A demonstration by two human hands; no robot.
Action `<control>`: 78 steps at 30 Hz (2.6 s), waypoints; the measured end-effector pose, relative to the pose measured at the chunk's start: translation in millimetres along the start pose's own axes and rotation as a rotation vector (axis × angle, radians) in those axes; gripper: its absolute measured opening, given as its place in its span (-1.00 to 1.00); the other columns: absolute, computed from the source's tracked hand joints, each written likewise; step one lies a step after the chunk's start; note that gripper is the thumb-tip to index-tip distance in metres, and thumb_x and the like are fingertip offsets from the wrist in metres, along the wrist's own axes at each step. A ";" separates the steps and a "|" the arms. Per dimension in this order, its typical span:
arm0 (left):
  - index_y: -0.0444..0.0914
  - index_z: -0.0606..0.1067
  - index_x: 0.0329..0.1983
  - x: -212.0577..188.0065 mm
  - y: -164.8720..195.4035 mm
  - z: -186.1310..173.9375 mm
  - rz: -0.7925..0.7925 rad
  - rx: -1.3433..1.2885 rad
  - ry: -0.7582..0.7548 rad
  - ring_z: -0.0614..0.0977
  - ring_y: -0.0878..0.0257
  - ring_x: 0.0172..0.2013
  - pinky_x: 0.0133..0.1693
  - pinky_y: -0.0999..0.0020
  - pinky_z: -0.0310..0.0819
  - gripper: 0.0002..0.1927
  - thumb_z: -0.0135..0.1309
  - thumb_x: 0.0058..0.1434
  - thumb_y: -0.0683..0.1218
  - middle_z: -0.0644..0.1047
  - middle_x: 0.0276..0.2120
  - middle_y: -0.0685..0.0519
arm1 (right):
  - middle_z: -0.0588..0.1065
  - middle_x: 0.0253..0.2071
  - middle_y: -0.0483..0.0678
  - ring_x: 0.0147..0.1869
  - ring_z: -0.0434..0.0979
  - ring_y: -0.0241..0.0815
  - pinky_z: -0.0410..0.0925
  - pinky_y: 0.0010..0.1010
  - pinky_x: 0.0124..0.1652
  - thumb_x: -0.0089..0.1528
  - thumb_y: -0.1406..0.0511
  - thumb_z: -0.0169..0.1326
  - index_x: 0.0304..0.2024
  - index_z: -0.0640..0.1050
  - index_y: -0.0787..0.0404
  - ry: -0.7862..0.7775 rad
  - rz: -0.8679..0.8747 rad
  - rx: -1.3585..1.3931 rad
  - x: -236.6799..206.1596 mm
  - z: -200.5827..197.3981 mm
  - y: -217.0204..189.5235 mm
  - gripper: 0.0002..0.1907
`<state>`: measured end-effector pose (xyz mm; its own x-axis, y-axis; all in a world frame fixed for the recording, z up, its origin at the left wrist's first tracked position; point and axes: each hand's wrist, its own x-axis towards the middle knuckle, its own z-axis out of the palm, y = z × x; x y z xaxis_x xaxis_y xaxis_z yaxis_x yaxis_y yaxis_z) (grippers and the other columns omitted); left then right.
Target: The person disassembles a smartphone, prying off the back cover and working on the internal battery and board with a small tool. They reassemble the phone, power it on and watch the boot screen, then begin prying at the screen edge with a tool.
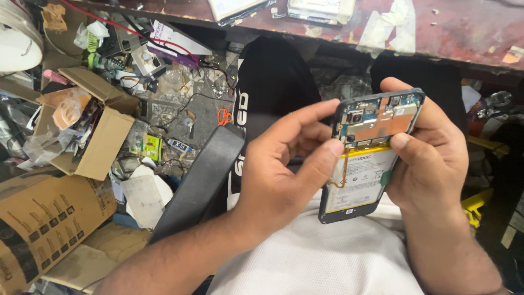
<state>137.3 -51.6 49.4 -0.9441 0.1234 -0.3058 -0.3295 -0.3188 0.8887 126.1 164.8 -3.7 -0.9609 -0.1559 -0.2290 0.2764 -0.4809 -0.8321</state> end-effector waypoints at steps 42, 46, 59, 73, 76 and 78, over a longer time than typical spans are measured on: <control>-0.29 0.57 -0.18 5.2 -3.4 3.8 0.047 0.368 0.122 0.43 0.56 -0.50 -0.49 0.55 0.34 -0.80 0.25 0.24 -0.08 0.49 -0.45 0.20 | 0.58 -0.09 0.08 -0.05 0.57 -0.26 0.44 -0.41 0.06 0.48 0.45 0.07 0.03 0.52 0.53 -0.023 0.067 -0.084 6.5 14.7 15.7 -0.83; -0.29 0.56 -0.18 6.1 -5.9 3.9 0.018 0.374 0.165 0.41 0.57 -0.51 -0.51 0.54 0.31 -0.81 0.24 0.25 -0.08 0.49 -0.49 0.22 | 0.54 0.08 0.07 0.11 0.54 -0.23 0.40 -0.40 0.17 0.39 0.42 0.04 0.36 0.35 0.46 0.013 0.110 -0.119 11.5 23.2 17.5 -0.51; -0.37 0.44 0.33 7.2 -0.5 -8.1 0.174 0.101 -0.005 0.65 0.38 -0.13 -0.03 0.48 0.57 -0.47 0.19 0.41 0.01 0.61 -0.12 0.05 | 0.39 -0.17 -0.01 -0.26 0.35 -0.29 0.24 -0.55 -0.37 0.19 -0.05 0.18 0.53 0.21 0.44 -0.137 0.264 -0.094 13.5 21.3 7.6 0.04; -0.31 0.29 0.53 15.9 -4.8 -15.6 0.162 0.136 -0.021 0.58 0.26 0.13 0.27 0.31 0.49 -0.13 0.38 0.22 0.00 0.49 0.16 -0.07 | 0.39 0.29 0.21 0.07 0.37 -0.10 0.25 -0.38 -0.12 0.10 -0.24 0.15 0.56 0.17 0.44 -0.291 0.421 -0.106 8.7 24.7 0.9 0.23; -0.31 0.25 0.51 15.2 -7.5 -12.3 0.134 -0.071 0.018 0.56 0.31 0.10 0.19 0.37 0.53 -0.12 0.37 0.19 -0.01 0.44 0.10 0.00 | 0.34 0.40 0.20 0.31 0.38 -0.04 0.28 -0.25 0.17 0.17 -0.19 0.13 0.49 0.21 0.49 -0.291 0.339 -0.097 8.0 24.7 2.8 0.12; -0.33 0.28 0.49 16.9 -7.2 -12.7 0.198 0.007 0.064 0.57 0.33 0.07 0.12 0.41 0.58 -0.15 0.38 0.20 -0.02 0.44 0.08 0.01 | 0.33 0.45 0.18 0.49 0.36 -0.04 0.21 -0.23 0.41 0.26 -0.12 0.10 0.40 0.28 0.50 -0.271 0.229 -0.110 7.7 26.4 6.0 -0.05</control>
<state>123.6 -59.2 33.4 -0.9894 -0.0008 -0.1454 -0.1372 -0.3242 0.9360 120.9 138.0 2.9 -0.8303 -0.4788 -0.2853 0.4653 -0.3137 -0.8277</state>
